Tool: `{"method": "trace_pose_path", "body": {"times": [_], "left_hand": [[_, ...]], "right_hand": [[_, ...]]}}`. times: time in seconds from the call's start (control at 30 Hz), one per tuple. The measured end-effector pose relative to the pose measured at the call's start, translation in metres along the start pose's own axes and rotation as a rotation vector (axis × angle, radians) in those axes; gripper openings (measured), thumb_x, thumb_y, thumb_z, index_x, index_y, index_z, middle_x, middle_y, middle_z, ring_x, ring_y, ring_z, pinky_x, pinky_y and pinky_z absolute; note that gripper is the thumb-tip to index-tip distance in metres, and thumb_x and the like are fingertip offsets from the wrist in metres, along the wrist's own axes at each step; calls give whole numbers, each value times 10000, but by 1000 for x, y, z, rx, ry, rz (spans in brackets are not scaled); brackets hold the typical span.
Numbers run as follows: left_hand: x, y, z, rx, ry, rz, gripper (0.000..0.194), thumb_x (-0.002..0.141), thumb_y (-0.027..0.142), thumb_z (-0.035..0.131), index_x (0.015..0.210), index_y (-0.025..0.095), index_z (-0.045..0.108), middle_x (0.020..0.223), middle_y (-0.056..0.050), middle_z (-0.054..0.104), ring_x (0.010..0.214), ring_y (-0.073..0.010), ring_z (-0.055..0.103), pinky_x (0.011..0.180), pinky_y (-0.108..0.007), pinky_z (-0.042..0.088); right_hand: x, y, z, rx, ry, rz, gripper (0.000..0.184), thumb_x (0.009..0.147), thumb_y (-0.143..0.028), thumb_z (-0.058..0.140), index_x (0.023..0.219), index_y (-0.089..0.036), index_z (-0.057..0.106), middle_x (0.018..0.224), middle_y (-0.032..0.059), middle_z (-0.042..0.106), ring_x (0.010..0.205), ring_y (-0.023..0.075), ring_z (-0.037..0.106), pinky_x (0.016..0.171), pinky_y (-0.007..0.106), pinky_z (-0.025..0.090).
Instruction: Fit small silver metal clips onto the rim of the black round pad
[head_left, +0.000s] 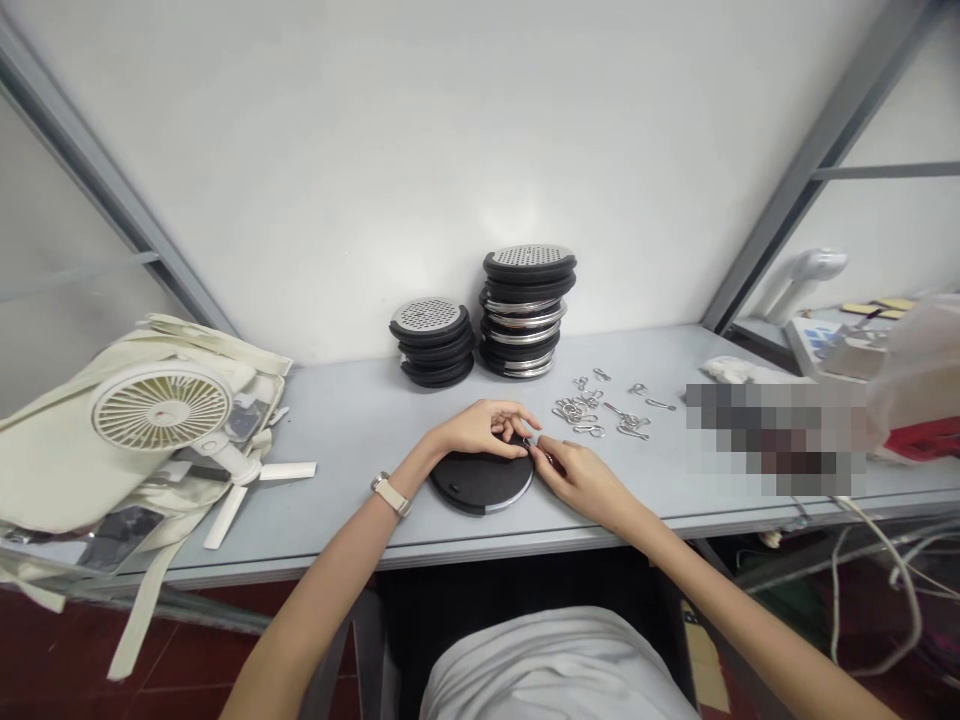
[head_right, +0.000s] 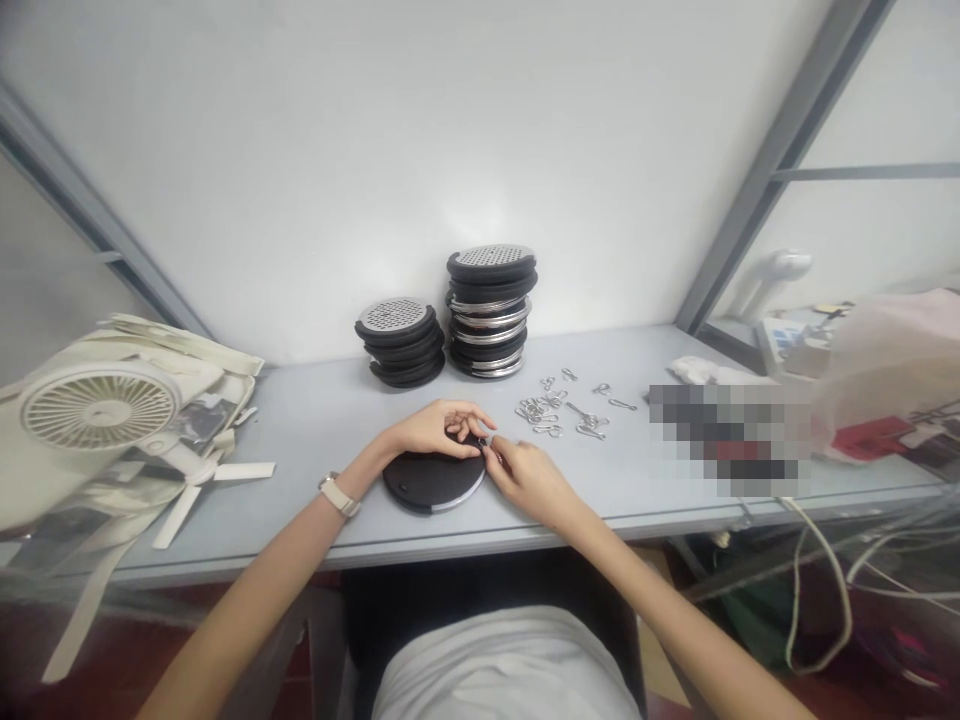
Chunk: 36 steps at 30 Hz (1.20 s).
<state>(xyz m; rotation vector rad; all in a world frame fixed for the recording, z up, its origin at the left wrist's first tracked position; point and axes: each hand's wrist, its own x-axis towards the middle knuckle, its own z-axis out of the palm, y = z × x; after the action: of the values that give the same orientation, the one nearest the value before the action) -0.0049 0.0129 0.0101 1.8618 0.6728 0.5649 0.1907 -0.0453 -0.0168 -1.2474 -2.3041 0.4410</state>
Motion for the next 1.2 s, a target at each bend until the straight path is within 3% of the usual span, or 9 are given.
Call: {"method": "trace_pose_path", "body": {"times": [0.53, 0.87, 1.2], "left_hand": [[0, 2, -1, 0, -20, -26, 478, 656, 214, 740, 1107, 113, 620, 889, -69, 621, 661, -65, 469, 667, -227, 422], [0, 1, -1, 63, -11, 3, 448, 664, 215, 729, 1090, 121, 629, 894, -68, 619, 655, -61, 436, 644, -217, 393], [-1, 2, 0, 19, -4, -10, 468, 647, 229, 750, 1084, 115, 632, 889, -70, 626, 650, -60, 477, 670, -228, 424]], "right_hand": [[0, 5, -2, 221, -11, 48, 301, 916, -358, 327, 678, -198, 419, 566, -44, 442, 514, 96, 393, 508, 219, 307], [0, -3, 2, -66, 36, 0, 260, 933, -286, 298, 784, -203, 493, 588, 4, 536, 514, 140, 478, 535, 247, 298], [0, -1, -2, 25, -11, 5, 297, 944, -318, 284, 756, -209, 486, 616, 4, 562, 544, 138, 508, 557, 235, 337]]}}
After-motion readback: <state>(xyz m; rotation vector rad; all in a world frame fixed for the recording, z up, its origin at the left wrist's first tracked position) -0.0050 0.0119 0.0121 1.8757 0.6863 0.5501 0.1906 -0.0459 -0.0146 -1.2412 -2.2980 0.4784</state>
